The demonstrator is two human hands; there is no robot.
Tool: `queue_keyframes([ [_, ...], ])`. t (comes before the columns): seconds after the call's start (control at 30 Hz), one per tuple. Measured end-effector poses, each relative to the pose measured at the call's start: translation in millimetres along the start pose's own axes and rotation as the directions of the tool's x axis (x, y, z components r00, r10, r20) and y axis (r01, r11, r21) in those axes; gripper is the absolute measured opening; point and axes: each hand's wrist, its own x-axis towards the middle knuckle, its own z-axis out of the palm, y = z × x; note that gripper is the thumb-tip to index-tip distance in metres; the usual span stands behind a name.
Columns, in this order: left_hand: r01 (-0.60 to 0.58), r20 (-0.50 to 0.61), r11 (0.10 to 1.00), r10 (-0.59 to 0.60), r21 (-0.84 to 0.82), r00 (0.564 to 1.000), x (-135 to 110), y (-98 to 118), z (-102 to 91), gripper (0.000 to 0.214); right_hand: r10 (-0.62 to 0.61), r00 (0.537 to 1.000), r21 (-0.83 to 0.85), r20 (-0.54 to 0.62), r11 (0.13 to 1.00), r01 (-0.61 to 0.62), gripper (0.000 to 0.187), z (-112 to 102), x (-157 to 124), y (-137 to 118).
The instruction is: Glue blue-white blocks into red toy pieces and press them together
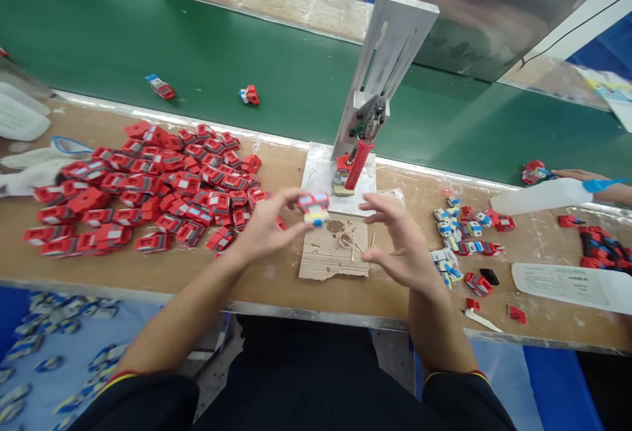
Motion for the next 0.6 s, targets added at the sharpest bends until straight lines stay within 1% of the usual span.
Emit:
queue_keyframes([
  [0.07,0.078,-0.12,0.997,-0.074,0.029,0.99,26.5,-23.2,-21.8,0.047,-0.001,0.993,-0.023,-0.115,1.0,-0.002,0.055,-9.9,-1.0,3.2],
  [0.1,0.1,-0.144,0.993,-0.09,0.066,0.986,40.9,-34.1,-31.1,0.045,0.003,0.988,-0.041,-0.153,0.999,-0.009,0.048,-13.0,-1.7,4.2],
  [0.13,0.127,-0.136,0.985,-0.111,0.116,0.984,54.7,-43.8,-38.4,0.043,0.005,0.985,-0.063,-0.171,0.998,-0.016,0.042,-14.4,-2.2,4.7],
  [0.17,0.166,-0.112,0.972,-0.149,0.169,0.982,66.9,-51.7,-43.1,0.04,0.003,0.986,-0.088,-0.166,0.996,-0.017,0.037,-14.3,-2.7,4.8],
  [0.23,0.254,-0.052,0.918,-0.25,0.306,0.967,84.1,-61.8,-45.5,0.039,-0.016,0.994,-0.137,-0.111,0.991,0.001,0.029,-11.4,-3.6,4.2],
  [0.3,0.311,0.004,0.831,-0.353,0.461,0.936,90.5,-65.7,-41.3,0.041,-0.038,0.998,-0.17,-0.042,0.985,0.031,0.025,-8.4,-4.6,3.2],
  [0.33,0.319,0.022,0.786,-0.389,0.529,0.921,90.5,-66.5,-38.4,0.043,-0.041,0.999,-0.181,-0.017,0.983,0.037,0.023,-8.0,-5.1,2.9],
  [0.4,0.313,0.041,0.719,-0.428,0.62,0.903,87.3,-68.0,-34.1,0.045,-0.033,0.999,-0.198,-0.002,0.98,0.032,0.02,-10.1,-5.3,3.3],
  [0.43,0.308,0.045,0.701,-0.436,0.644,0.899,85.5,-69.3,-33.3,0.046,-0.026,1.0,-0.204,-0.005,0.979,0.024,0.019,-12.1,-4.9,4.1],
  [0.5,0.291,0.069,0.689,-0.443,0.663,0.894,84.1,-72.9,-35.2,0.049,-0.02,1.0,-0.208,-0.018,0.978,0.015,0.016,-16.6,-2.6,6.7],
  [0.57,0.269,0.102,0.71,-0.433,0.651,0.896,87.3,-75.6,-40.3,0.054,-0.025,0.999,-0.203,-0.03,0.979,0.018,0.017,-19.9,1.6,10.5],
  [0.6,0.253,0.111,0.73,-0.41,0.635,0.905,90.7,-75.4,-43.2,0.056,-0.029,0.999,-0.201,-0.035,0.979,0.021,0.019,-20.9,4.2,12.6],
])
